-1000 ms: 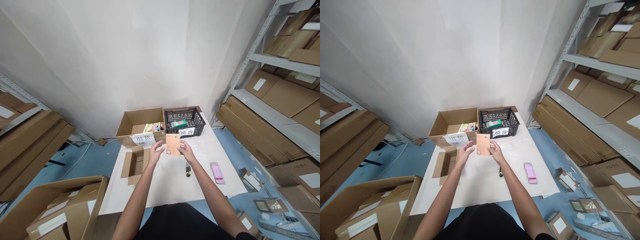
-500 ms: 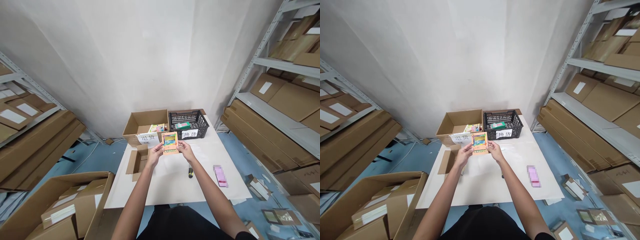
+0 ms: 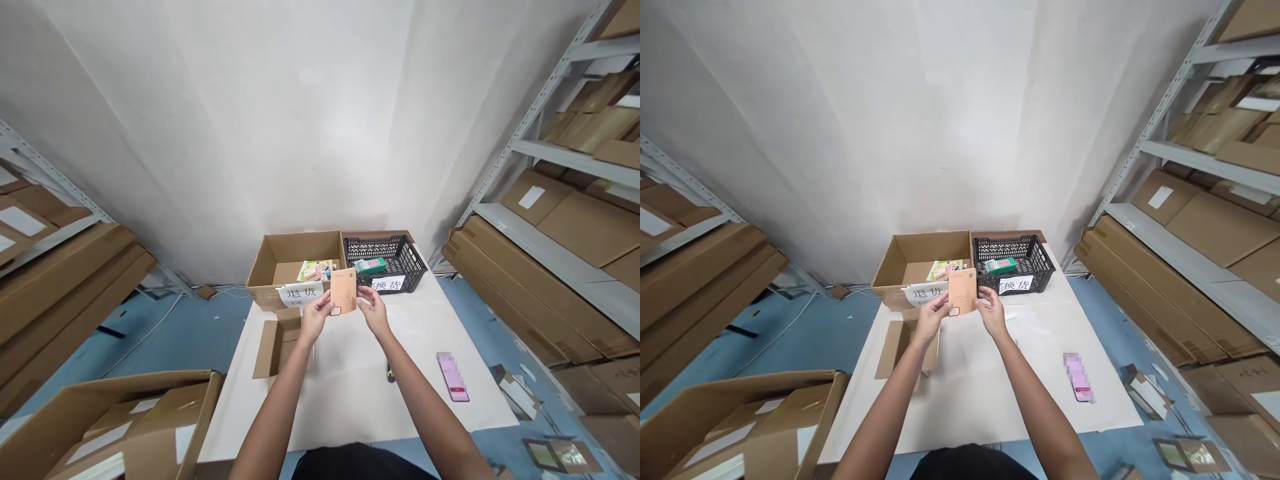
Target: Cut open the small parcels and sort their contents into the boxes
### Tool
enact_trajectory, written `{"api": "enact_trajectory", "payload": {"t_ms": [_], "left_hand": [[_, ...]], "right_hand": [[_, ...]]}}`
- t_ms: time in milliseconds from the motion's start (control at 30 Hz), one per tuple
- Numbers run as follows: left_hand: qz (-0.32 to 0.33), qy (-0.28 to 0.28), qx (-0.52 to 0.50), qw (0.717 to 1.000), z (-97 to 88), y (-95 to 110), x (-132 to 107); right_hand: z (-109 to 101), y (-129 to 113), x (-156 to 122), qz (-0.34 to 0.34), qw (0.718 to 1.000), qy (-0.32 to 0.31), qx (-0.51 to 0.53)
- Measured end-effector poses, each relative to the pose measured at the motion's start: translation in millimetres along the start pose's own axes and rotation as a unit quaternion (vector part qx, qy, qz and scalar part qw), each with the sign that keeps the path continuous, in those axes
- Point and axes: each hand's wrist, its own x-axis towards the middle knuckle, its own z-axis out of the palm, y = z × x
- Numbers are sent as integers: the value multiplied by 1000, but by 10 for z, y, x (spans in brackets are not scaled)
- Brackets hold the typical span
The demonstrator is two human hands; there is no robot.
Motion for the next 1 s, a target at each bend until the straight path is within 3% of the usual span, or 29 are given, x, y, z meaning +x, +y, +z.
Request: {"api": "enact_trajectory", "payload": {"t_ms": [67, 200, 367, 467, 533, 600, 700, 800, 867, 933, 1000], "left_hand": [[-31, -15, -34, 999, -213, -34, 125], [-32, 11, -24, 999, -522, -85, 462], [4, 59, 22, 998, -663, 67, 1243], [34, 104, 96, 989, -696, 126, 1586], [69, 123, 155, 978, -741, 58, 1615], [98, 133, 208, 964, -794, -124, 1473], [97, 136, 269, 949, -815, -613, 1031], [31, 64, 294, 953, -737, -1290, 470], [-52, -25, 323, 945, -676, -1753, 98], [-142, -113, 409, 894, -644, -2151, -241], [-213, -158, 475, 839, -645, -2452, -523]], "right_hand": [[40, 86, 123, 39, 999, 22, 2], [282, 234, 414, 67, 997, -14, 41], [656, 273, 1171, 29, 998, 43, 29], [626, 377, 1552, 22, 991, 123, -44], [492, 556, 1584, 28, 981, 163, -98], [320, 823, 1403, 33, 976, 169, -136], [38, 1319, 829, 27, 970, 172, -171], [-320, 1779, 126, 66, 947, 207, -237], [-635, 1993, -292, 109, 921, 224, -300], [-1003, 2122, -613, 148, 892, 213, -370], [-1394, 2192, -821, 190, 859, 179, -440]]}}
